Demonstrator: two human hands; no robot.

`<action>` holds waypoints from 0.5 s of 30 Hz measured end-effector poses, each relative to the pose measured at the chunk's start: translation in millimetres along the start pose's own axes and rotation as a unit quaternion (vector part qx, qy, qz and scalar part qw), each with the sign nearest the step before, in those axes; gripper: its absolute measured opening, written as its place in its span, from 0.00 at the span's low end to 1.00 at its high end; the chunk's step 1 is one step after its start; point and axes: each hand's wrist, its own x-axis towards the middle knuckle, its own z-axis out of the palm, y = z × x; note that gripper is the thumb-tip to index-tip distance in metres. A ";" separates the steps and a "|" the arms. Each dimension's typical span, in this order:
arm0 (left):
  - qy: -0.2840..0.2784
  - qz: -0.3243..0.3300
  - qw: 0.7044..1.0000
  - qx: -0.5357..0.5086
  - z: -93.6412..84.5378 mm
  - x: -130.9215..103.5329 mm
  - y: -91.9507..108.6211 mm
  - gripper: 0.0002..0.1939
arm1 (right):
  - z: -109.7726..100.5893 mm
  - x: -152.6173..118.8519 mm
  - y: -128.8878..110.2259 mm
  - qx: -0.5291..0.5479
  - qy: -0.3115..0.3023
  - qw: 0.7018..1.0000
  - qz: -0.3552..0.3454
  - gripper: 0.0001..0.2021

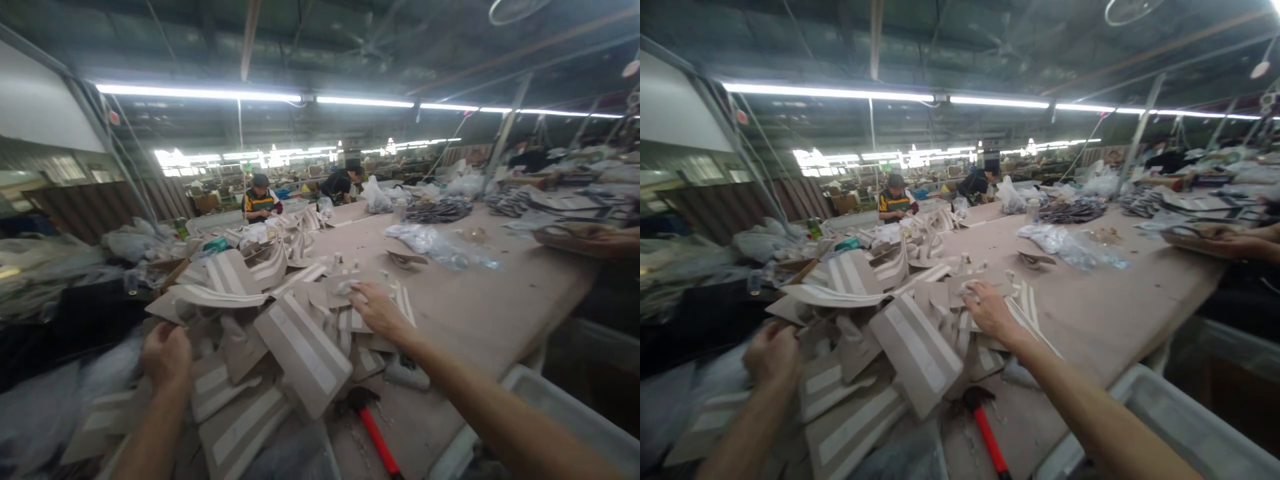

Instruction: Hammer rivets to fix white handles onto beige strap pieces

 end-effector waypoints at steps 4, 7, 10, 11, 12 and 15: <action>-0.061 0.423 0.904 0.038 -21.2 -76.1 -35.7 0.31 | -2.3 -139.9 87.4 -0.061 0.015 0.996 0.065 0.19; -0.220 0.605 0.764 0.051 -25.8 -152.0 -61.3 0.31 | -0.4 -235.8 111.7 -0.092 -0.010 0.987 0.130 0.20; -0.373 0.630 0.673 0.104 -18.3 -216.1 -90.4 0.32 | 12.2 -292.4 104.4 -0.088 -0.032 0.982 0.166 0.21; -0.410 0.627 0.650 0.127 -13.4 -231.9 -98.4 0.34 | 18.7 -300.7 97.8 -0.075 -0.036 0.982 0.169 0.22; -0.436 0.621 0.634 0.150 -7.5 -244.6 -104.4 0.35 | 26.0 -304.2 90.2 -0.057 -0.035 0.983 0.170 0.22; -0.474 0.594 0.616 0.207 14.1 -263.8 -110.1 0.31 | 48.4 -292.6 66.0 0.005 -0.018 0.984 0.177 0.25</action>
